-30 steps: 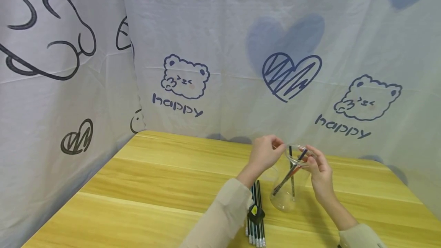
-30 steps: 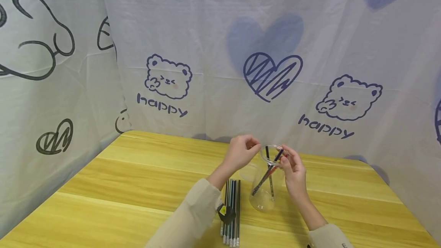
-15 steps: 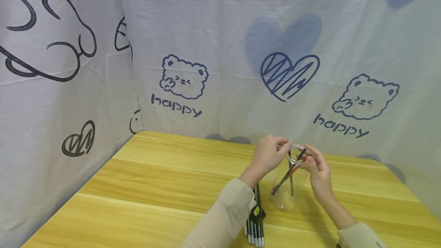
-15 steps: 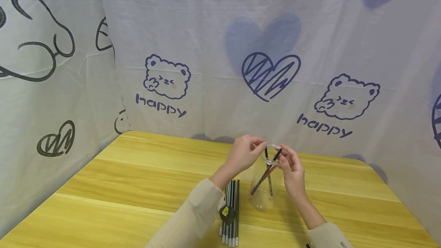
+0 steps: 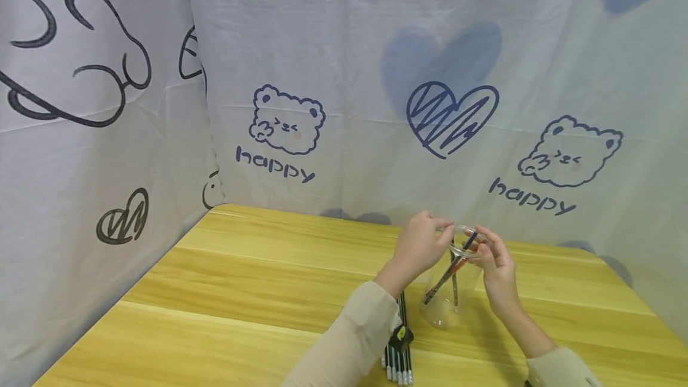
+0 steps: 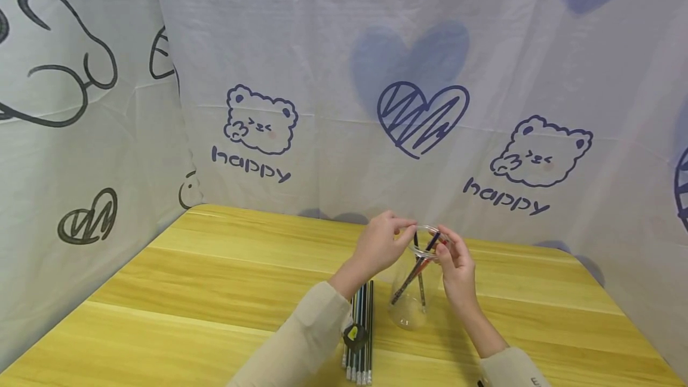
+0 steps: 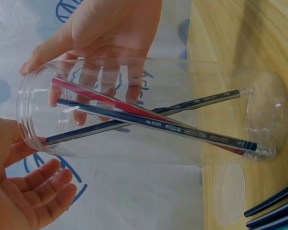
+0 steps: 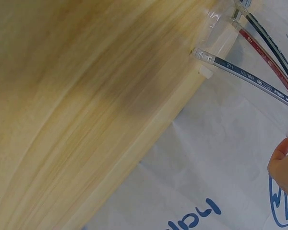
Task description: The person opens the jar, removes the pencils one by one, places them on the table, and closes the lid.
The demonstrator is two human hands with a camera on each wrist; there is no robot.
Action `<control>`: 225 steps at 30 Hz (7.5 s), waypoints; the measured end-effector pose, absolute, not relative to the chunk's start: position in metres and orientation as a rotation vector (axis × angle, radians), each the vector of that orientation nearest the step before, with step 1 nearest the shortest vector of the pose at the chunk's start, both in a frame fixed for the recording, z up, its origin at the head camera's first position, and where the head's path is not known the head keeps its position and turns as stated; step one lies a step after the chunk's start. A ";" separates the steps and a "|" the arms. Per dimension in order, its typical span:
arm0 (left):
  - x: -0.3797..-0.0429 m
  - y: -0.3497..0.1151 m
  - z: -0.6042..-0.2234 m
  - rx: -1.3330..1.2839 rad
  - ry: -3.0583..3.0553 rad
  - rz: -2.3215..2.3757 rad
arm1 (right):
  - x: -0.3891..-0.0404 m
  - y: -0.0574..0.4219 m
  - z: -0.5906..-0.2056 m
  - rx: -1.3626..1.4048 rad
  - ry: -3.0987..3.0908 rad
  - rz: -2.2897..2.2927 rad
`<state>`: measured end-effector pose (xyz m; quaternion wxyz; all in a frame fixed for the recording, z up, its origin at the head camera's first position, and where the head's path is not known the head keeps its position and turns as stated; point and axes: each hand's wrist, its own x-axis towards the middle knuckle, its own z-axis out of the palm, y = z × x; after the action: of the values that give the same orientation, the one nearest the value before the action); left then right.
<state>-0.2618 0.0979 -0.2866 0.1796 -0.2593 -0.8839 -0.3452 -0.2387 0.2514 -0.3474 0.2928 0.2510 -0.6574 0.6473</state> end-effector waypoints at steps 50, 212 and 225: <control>-0.258 0.100 -0.286 -0.995 -2.395 -0.875 | -0.239 0.251 -0.348 0.648 -1.780 1.700; -0.257 0.089 -0.271 -1.085 -1.587 -1.210 | -0.241 0.264 -0.349 0.855 -1.850 1.694; -0.257 0.084 -0.266 -1.005 -1.474 -1.245 | -0.245 0.263 -0.353 0.850 -1.819 1.714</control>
<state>-0.2571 0.0842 -0.2659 0.4645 -0.4092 -0.6002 -0.5066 -0.2448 0.2630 -0.3534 0.2484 0.3119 -0.6674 0.6290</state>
